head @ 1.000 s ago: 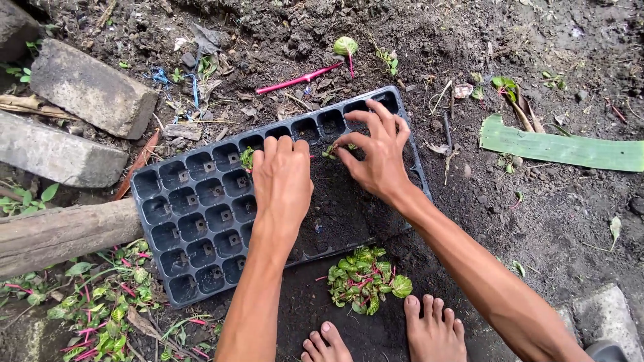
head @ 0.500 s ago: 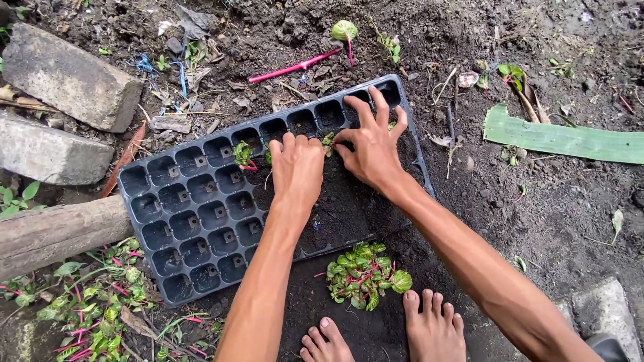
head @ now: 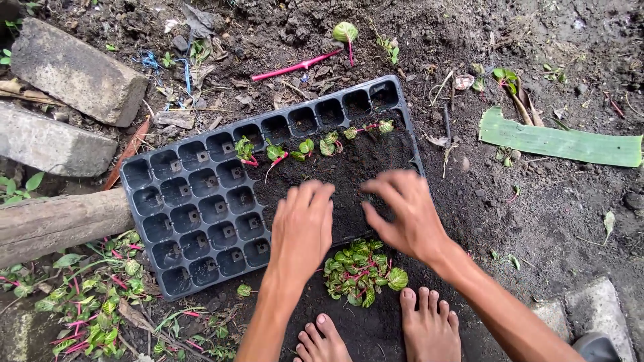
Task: Planting small seedlings into a plastic seedling tray filled with soil.
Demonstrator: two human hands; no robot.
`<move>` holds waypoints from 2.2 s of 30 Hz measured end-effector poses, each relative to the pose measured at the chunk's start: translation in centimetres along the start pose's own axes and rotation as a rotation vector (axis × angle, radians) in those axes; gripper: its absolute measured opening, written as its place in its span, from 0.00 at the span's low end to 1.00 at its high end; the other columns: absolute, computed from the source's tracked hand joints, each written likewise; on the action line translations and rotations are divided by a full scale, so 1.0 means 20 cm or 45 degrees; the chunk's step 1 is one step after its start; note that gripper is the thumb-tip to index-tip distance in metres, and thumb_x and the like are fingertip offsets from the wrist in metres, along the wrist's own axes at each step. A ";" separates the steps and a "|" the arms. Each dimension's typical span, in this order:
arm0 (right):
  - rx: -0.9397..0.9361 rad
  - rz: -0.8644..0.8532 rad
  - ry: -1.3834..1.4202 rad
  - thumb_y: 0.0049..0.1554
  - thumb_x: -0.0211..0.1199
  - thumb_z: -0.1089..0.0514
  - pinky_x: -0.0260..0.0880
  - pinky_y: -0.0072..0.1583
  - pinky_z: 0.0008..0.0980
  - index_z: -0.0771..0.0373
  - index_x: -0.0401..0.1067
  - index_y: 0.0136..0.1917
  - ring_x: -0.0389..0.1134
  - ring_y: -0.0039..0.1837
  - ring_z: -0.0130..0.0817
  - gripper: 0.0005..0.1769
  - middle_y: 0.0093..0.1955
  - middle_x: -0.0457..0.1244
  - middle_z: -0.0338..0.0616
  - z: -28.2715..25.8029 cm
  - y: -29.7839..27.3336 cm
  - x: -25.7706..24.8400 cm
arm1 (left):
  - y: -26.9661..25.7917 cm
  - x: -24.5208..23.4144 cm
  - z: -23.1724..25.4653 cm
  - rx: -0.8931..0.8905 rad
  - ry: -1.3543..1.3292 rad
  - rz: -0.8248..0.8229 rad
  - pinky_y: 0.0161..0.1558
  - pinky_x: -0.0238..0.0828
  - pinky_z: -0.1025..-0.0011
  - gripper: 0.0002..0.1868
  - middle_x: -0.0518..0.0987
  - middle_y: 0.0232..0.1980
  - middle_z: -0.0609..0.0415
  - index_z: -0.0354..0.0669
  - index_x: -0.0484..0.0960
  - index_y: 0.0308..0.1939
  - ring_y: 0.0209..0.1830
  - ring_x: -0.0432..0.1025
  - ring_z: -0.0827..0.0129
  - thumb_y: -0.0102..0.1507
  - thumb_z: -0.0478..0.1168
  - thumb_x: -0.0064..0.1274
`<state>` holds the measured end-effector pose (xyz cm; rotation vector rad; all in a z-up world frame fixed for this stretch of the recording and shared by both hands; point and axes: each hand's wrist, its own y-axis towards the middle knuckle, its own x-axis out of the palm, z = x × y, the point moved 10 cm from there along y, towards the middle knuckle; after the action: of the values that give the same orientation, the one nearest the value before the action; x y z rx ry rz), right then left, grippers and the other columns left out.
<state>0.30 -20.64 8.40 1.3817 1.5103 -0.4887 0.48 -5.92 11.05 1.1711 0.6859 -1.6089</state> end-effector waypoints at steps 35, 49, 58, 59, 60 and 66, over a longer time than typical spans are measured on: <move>1.033 -0.712 0.990 0.50 0.68 0.65 0.72 0.40 0.23 0.67 0.80 0.49 0.70 0.38 0.26 0.12 0.37 0.73 0.40 0.25 -0.73 0.42 | -0.79 0.70 0.07 -0.573 -0.357 -0.337 0.36 0.76 0.61 0.09 0.77 0.40 0.52 0.45 0.82 0.41 0.35 0.77 0.58 0.57 0.39 0.58; 0.782 -0.692 0.740 0.48 0.73 0.55 0.73 0.45 0.26 0.57 0.85 0.43 0.68 0.49 0.28 0.10 0.63 0.64 0.38 0.28 -0.61 0.24 | -0.82 0.61 -0.10 -0.918 -0.680 -0.680 0.38 0.79 0.74 0.15 0.84 0.47 0.63 0.55 0.85 0.49 0.33 0.77 0.74 0.58 0.40 0.58; 0.857 -0.174 0.832 0.54 0.69 0.62 0.50 0.31 0.23 0.63 0.81 0.46 0.53 0.29 0.24 0.05 0.38 0.70 0.43 0.55 -0.23 -0.11 | -0.79 0.68 0.07 -0.451 -0.394 -0.446 0.43 0.74 0.64 0.06 0.74 0.41 0.54 0.43 0.85 0.38 0.37 0.73 0.62 0.59 0.38 0.56; 0.910 -0.094 0.843 0.56 0.68 0.65 0.49 0.32 0.24 0.64 0.79 0.42 0.50 0.31 0.25 0.01 0.41 0.69 0.43 0.62 -0.21 -0.11 | -0.80 0.66 0.06 -0.520 -0.460 -0.447 0.44 0.74 0.65 0.06 0.75 0.41 0.56 0.46 0.86 0.36 0.38 0.75 0.63 0.57 0.39 0.58; 0.909 -0.093 0.840 0.56 0.68 0.65 0.49 0.32 0.24 0.64 0.79 0.42 0.50 0.31 0.25 0.01 0.41 0.69 0.43 0.66 -0.16 -0.09 | -0.78 0.61 0.07 -0.518 -0.463 -0.446 0.44 0.74 0.65 0.06 0.75 0.41 0.56 0.46 0.86 0.36 0.38 0.75 0.63 0.57 0.39 0.58; 0.704 0.092 0.769 0.56 0.69 0.68 0.51 0.32 0.19 0.67 0.79 0.48 0.53 0.34 0.22 0.05 0.45 0.64 0.43 0.74 0.06 -0.01 | -0.72 0.42 -0.06 -0.807 -0.910 -0.315 0.55 0.74 0.71 0.09 0.86 0.48 0.63 0.47 0.90 0.38 0.50 0.78 0.71 0.56 0.37 0.57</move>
<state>7.05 -32.43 2.64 2.1477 1.8724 -0.4886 -12.93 -3.11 1.46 0.0314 0.7850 -1.6752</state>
